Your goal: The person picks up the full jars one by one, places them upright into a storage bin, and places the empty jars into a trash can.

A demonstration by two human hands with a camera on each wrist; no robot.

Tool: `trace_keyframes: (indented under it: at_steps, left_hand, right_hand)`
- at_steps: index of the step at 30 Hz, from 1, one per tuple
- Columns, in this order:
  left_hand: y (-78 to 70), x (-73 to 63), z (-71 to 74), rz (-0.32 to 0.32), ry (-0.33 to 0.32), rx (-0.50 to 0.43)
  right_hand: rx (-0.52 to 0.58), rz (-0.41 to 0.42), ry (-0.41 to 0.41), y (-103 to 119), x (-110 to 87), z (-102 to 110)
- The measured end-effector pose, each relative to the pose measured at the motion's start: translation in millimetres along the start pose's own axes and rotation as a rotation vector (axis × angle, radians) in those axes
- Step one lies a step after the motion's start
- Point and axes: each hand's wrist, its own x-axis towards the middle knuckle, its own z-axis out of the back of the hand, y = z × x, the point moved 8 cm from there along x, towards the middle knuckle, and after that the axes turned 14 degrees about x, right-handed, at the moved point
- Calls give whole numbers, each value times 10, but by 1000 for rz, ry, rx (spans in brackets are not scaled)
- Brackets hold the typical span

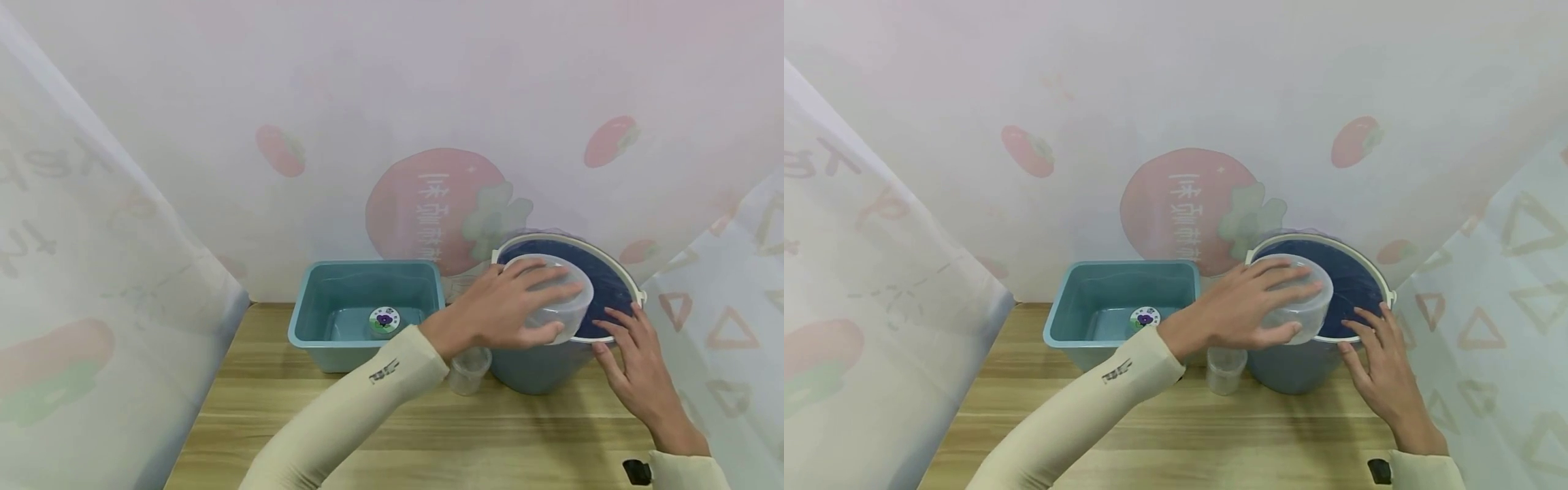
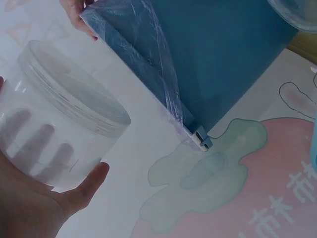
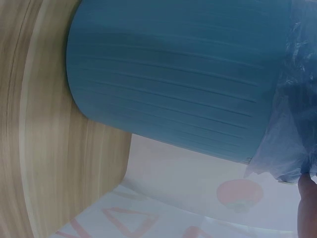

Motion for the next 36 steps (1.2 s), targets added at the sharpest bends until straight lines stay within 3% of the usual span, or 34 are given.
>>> trace_keyframes:
  at_steps: [8, 18, 25, 30, 36]
  left_hand:
    - [36, 312, -291, 86, 201, -26]
    - [-78, 619, -518, 71, 340, -27]
    - [-162, 695, -695, 63, 429, -3]
    - [-138, 721, -800, 83, 500, 32]
    - [-108, 712, -857, 112, 581, -2]
  right_hand:
    - [4, 13, -3, 5, -3, 21]
    - [4, 5, -6, 34, -26, 33]
    - [1, 10, -6, 48, -8, -4]
    - [4, -2, -3, 41, 2, -20]
    - [10, -8, -1, 35, 4, -19]
